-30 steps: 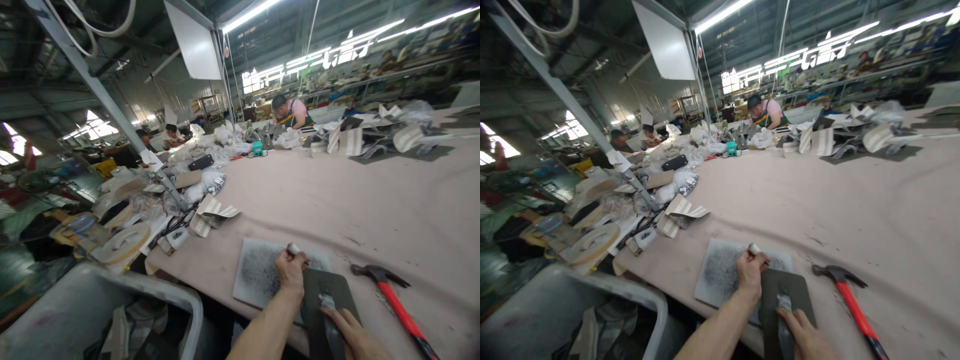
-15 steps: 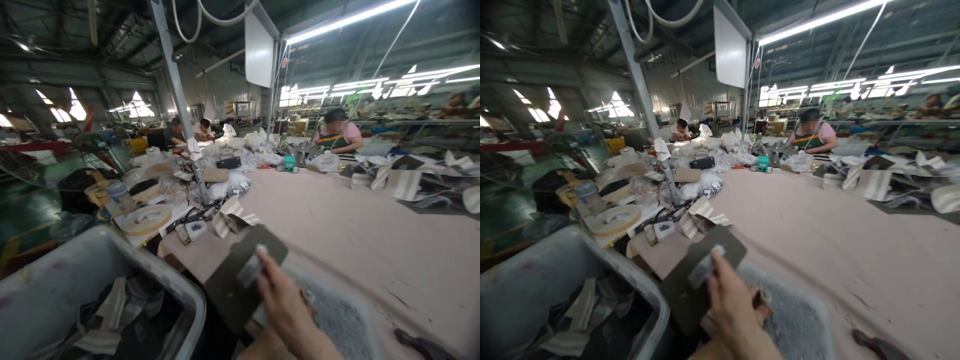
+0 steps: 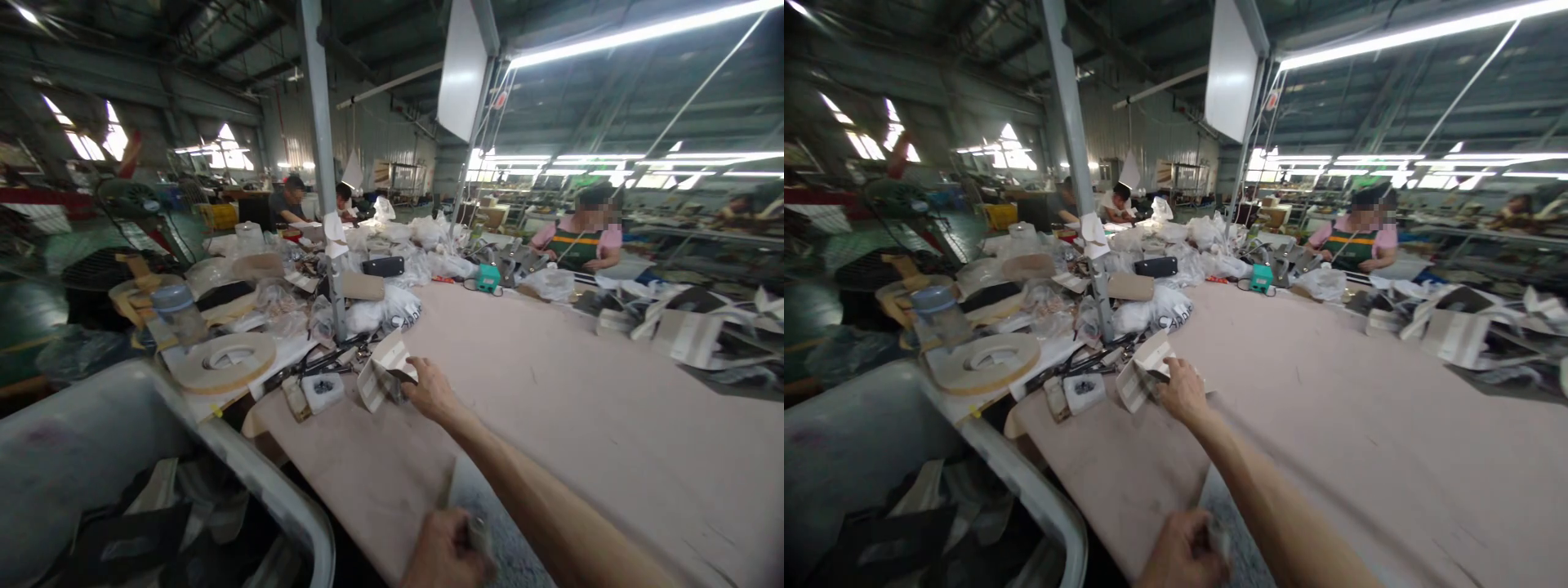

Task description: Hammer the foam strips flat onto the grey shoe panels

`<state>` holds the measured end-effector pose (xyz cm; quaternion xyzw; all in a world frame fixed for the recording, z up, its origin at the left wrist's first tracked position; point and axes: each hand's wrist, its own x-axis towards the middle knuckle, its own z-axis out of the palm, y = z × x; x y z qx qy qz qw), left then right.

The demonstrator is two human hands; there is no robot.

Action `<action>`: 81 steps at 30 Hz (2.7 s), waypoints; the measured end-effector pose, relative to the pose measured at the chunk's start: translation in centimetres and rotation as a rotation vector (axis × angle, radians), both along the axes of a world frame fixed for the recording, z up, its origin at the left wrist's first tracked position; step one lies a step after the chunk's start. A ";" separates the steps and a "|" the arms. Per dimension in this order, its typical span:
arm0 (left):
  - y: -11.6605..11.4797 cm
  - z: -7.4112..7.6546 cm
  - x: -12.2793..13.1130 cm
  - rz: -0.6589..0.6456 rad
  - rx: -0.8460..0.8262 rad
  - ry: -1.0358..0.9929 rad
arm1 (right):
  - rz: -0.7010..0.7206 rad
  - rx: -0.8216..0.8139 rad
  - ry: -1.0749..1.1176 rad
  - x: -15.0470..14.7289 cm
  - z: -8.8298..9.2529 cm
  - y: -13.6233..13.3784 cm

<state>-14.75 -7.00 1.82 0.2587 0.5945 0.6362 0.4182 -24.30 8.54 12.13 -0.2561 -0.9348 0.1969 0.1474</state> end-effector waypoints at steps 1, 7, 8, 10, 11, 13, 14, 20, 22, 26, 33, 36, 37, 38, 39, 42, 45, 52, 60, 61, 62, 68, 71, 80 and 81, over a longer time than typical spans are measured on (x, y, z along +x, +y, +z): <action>-1.1 0.6 -2.9 0.071 0.007 0.034 | -0.018 -0.018 -0.020 -0.4 -0.7 0.8; -3.0 3.1 -19.6 0.545 -0.041 0.407 | -0.001 0.040 0.045 0.3 -5.0 1.9; -2.3 3.1 -21.2 0.498 -0.050 0.507 | -0.009 0.074 0.086 0.6 -5.5 1.8; -0.4 2.7 -23.1 0.441 -0.103 0.659 | -0.007 0.125 0.125 1.0 -6.4 1.7; 0.5 2.5 -23.6 0.427 -0.151 0.708 | 0.020 0.129 0.100 1.2 -6.8 1.7; 1.9 2.1 -24.1 0.439 -0.274 0.746 | 0.099 0.095 -0.002 1.6 -7.5 1.9; 2.3 2.0 -24.1 0.444 -0.328 0.752 | 0.130 0.073 -0.048 1.8 -7.8 2.0; 3.8 1.6 -22.3 0.495 -0.294 0.728 | 0.049 0.006 0.018 6.5 -6.0 4.7; 5.1 1.6 -20.9 0.546 -0.217 0.614 | -0.054 -0.004 0.112 10.1 -3.9 6.1; 9.4 2.5 -15.9 0.556 0.119 0.180 | -0.384 -0.052 0.554 20.4 0.8 7.9; 15.9 3.6 -4.8 0.245 0.071 -0.150 | -0.768 -0.846 1.042 36.8 1.4 2.4; 15.7 2.5 -2.4 0.184 -0.137 0.163 | -0.724 -1.110 0.881 40.0 -2.5 -2.2; 15.2 2.2 -1.9 0.200 -0.157 0.307 | -0.725 -1.117 0.784 40.7 -4.0 -3.6; 14.6 2.2 -1.4 0.229 -0.150 0.456 | -0.739 -1.075 0.681 41.2 -5.7 -4.8; 13.9 2.3 -1.0 0.263 -0.128 0.598 | -0.755 -0.997 0.581 41.7 -7.2 -5.9; 11.9 3.1 1.5 0.338 -0.050 0.829 | -0.776 -0.746 0.409 42.8 -10.9 -8.0; 10.9 3.5 6.1 0.163 0.028 0.630 | -0.750 -0.701 0.397 43.3 -12.4 -8.6; 12.5 0.6 15.4 -0.290 0.090 0.114 | -0.694 -0.697 0.386 43.4 -12.4 -8.3; 12.5 -2.3 15.6 -0.333 0.060 0.193 | -0.772 -0.361 0.250 44.6 -11.0 -8.3; 12.4 -2.4 15.4 -0.338 0.061 0.204 | -0.821 -0.261 0.234 45.3 -10.8 -8.1; 12.4 -2.3 15.3 -0.346 0.061 0.207 | -0.868 -0.177 0.207 46.0 -10.6 -7.8; 12.4 -2.0 15.1 -0.393 0.056 0.185 | -1.025 -0.172 -0.177 50.1 -11.5 -6.4; 12.4 -2.0 15.0 -0.417 0.066 0.214 | -1.011 -0.203 -0.251 50.8 -12.3 -6.4; 12.1 -1.9 15.2 -0.440 0.098 0.437 | -0.949 -0.872 0.096 50.2 -10.6 -4.7; 12.0 -1.9 15.3 -0.432 0.105 0.470 | -0.922 -1.098 0.246 49.8 -10.1 -4.5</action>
